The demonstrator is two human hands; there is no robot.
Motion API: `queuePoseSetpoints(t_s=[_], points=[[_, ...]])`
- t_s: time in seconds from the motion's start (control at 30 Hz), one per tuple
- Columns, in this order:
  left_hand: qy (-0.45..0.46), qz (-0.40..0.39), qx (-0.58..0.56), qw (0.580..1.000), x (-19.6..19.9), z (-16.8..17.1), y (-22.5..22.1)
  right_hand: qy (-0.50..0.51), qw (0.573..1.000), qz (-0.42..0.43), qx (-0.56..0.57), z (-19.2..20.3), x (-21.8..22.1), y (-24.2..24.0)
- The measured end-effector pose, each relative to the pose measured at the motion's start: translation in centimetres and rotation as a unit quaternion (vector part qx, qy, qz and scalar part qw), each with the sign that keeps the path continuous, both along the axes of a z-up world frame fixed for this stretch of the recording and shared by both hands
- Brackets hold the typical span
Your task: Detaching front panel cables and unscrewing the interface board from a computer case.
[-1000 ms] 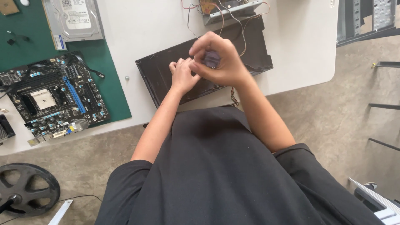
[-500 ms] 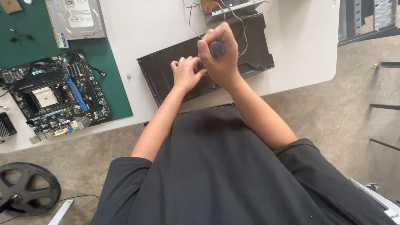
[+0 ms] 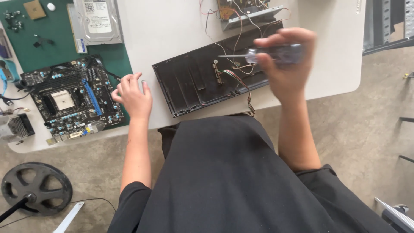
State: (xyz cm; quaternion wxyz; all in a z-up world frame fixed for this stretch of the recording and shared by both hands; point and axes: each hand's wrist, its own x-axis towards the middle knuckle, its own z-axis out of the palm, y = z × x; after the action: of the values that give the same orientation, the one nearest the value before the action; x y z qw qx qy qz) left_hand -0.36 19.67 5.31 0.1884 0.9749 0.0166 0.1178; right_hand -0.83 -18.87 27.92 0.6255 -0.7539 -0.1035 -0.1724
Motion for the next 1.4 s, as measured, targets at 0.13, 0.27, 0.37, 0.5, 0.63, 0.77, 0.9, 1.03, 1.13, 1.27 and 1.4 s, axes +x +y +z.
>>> queuePoseSetpoints(t_s=[0.13,0.27,0.37,0.5,0.63,0.77,0.9,1.03,1.13,1.27,1.4], points=[[0.055,-0.032,0.122,0.99,-0.6,-2.5,3.3,-0.054,0.995,-0.064,0.046,-0.2,-1.8,-2.4],[0.04,-0.024,0.114,0.992,-0.4,-3.0,2.9,0.002,0.978,-0.16,0.131,-2.6,-4.0,-5.1],[0.033,-0.013,0.088,0.995,0.4,-3.1,2.6,0.018,0.966,-0.21,0.149,-3.7,-5.1,-5.7],[0.044,-0.004,0.071,0.996,0.7,-2.2,1.3,0.015,0.961,-0.227,0.157,-3.9,-6.0,-4.9],[0.044,0.015,-0.27,0.962,1.2,1.7,-2.4,0.012,0.942,-0.251,0.221,-3.7,-6.5,-3.5],[0.15,-0.044,-0.698,0.699,-0.1,7.5,-8.1,0.023,0.909,-0.302,0.287,-2.8,-7.0,-2.0],[0.169,-0.078,-0.819,0.542,-1.3,9.5,-12.1,0.002,0.892,-0.319,0.321,-2.0,-7.4,-1.4],[0.223,-0.053,-0.871,0.435,-2.2,11.1,-13.5,-0.027,0.902,-0.31,0.3,-1.7,-7.8,-1.4],[0.235,-0.04,-0.873,0.425,-2.4,11.9,-13.8,-0.042,0.904,-0.31,0.291,-1.6,-7.9,-1.2],[0.239,-0.022,-0.88,0.41,-2.5,12.1,-13.8,-0.06,0.907,-0.304,0.286,-1.5,-8.0,-1.0],[0.232,-0.019,-0.88,0.414,-2.6,12.3,-14.1,-0.073,0.911,-0.302,0.273,-1.4,-8.1,-0.8]])
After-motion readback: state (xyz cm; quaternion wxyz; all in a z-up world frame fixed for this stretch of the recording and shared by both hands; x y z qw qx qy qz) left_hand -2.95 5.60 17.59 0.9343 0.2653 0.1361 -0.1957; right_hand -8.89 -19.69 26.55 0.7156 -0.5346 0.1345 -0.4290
